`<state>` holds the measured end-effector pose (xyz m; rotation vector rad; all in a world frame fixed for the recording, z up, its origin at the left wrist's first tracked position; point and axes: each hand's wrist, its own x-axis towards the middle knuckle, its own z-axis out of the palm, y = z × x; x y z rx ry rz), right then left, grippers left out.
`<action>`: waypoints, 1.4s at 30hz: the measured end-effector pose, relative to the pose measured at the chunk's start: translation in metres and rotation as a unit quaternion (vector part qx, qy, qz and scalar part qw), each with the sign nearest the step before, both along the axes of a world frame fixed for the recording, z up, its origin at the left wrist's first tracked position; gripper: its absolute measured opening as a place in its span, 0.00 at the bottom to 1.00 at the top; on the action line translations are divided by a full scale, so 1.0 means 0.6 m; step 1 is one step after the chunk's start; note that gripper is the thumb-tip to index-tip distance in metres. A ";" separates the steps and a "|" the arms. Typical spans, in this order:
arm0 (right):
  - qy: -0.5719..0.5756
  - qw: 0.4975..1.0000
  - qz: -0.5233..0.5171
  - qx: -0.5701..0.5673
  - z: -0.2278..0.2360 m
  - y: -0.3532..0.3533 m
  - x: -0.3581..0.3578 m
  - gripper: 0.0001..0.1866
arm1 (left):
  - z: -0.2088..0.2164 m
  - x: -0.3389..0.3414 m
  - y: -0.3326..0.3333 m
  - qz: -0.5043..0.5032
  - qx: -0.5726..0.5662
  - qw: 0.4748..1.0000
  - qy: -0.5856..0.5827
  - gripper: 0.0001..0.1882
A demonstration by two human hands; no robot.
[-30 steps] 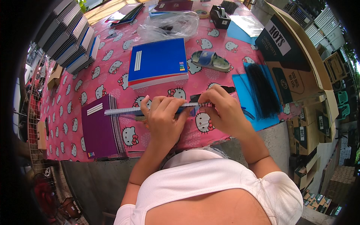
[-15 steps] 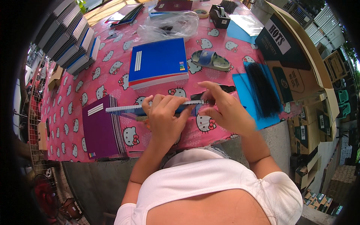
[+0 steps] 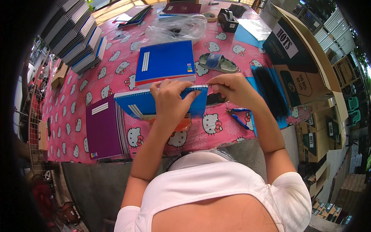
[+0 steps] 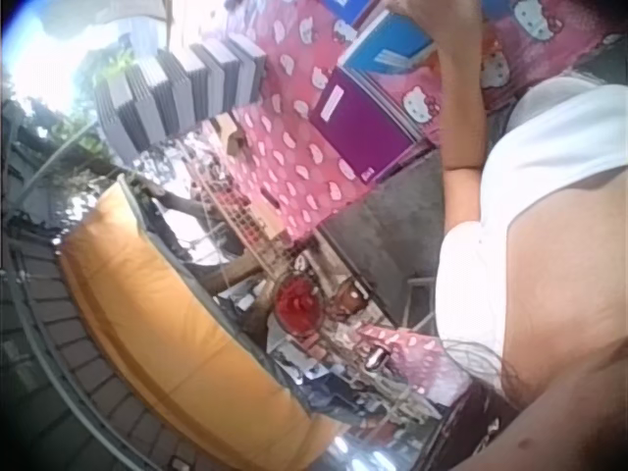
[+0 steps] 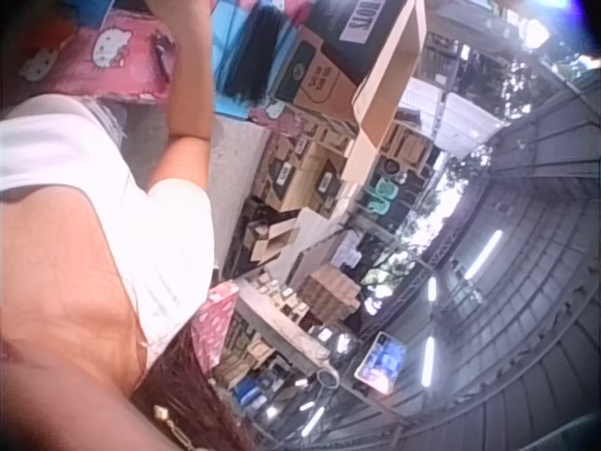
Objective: The person aligns plastic coils through the spine holes of notebooks and trims the excess length of the coils using pliers.
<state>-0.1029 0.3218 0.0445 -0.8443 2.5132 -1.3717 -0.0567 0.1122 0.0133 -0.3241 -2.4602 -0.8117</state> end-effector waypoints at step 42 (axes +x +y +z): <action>-0.100 0.994 0.015 -0.032 0.008 -0.004 0.011 0.14 | -0.001 0.020 0.005 0.013 -0.030 0.999 0.013 0.14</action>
